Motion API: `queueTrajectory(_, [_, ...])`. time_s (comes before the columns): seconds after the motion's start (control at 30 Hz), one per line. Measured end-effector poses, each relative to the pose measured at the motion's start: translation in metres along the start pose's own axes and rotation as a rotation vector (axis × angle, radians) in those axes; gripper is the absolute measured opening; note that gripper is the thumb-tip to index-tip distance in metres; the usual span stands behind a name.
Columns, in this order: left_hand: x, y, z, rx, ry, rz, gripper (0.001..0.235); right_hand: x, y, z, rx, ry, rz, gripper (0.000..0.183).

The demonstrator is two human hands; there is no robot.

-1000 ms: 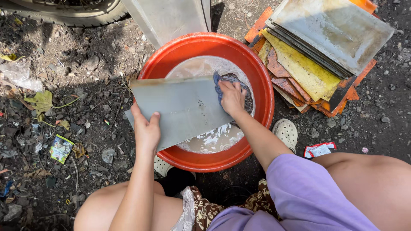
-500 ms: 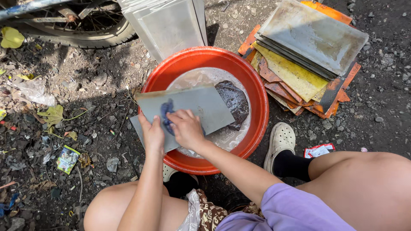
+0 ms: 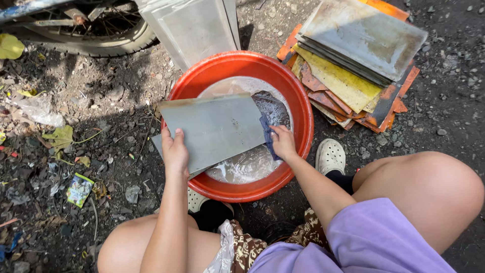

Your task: The person sits on the ground and scrubs rectangular tiles with a blue cloth using water from a red basin. They repeatedly dip the cloth into the basin, wipe each tile, and place cleaned tiles aside.

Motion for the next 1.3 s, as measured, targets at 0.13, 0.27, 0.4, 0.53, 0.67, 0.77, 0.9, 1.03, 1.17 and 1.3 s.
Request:
queueTrajectory(0.13, [-0.031, 0.005, -0.018, 0.023, -0.058, 0.086, 0.038, -0.024, 0.003, 0.002, 0.202, 0.873, 0.502, 0.034])
queueTrajectory(0.27, [-0.062, 0.011, -0.035, 0.061, -0.181, 0.222, 0.034, 0.024, 0.002, -0.023, 0.558, 1.369, 0.778, 0.065])
queueTrajectory(0.4, [-0.043, 0.014, -0.04, 0.051, -0.261, 0.23, 0.035, 0.093, 0.003, -0.074, 0.68, 1.29, 0.533, 0.056])
queueTrajectory(0.53, [0.012, 0.035, -0.048, -0.053, 0.156, 0.206, 0.038, 0.152, 0.003, -0.116, 0.739, 1.154, 0.299, 0.045])
queueTrajectory(0.67, [0.073, 0.043, -0.019, 0.08, 0.566, 0.121, 0.052, 0.204, 0.013, -0.144, 0.612, 1.02, 0.196, 0.037])
queueTrajectory(0.77, [0.072, 0.041, 0.04, 0.22, 0.587, 0.238, 0.063, 0.248, 0.004, -0.151, 0.471, 0.876, 0.107, 0.03])
queueTrajectory(0.9, [0.052, 0.019, 0.122, 0.405, -0.16, -0.162, 0.07, 0.3, -0.034, -0.163, 0.173, 0.414, -0.032, 0.03])
queueTrajectory(1.03, [-0.008, 0.003, 0.155, 0.51, -0.55, -0.177, 0.077, 0.343, -0.09, -0.158, -0.136, -0.071, -0.393, 0.034])
queueTrajectory(1.17, [-0.029, -0.007, 0.147, 0.4, -0.92, -0.295, 0.081, 0.342, -0.128, -0.123, -0.111, -0.135, -0.557, 0.039])
queueTrajectory(1.3, [-0.016, -0.001, 0.125, 0.206, -0.743, -0.321, 0.049, 0.318, -0.127, -0.094, 0.108, -0.094, -0.536, 0.048])
Point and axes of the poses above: each hand's wrist, its own y-axis towards the middle knuckle, its own z-axis out of the palm, x = y × z, the point moved 7 cm from there along y, towards the middle knuckle, and after that the axes turned 13 degrees about z, right-handed, at the moved point
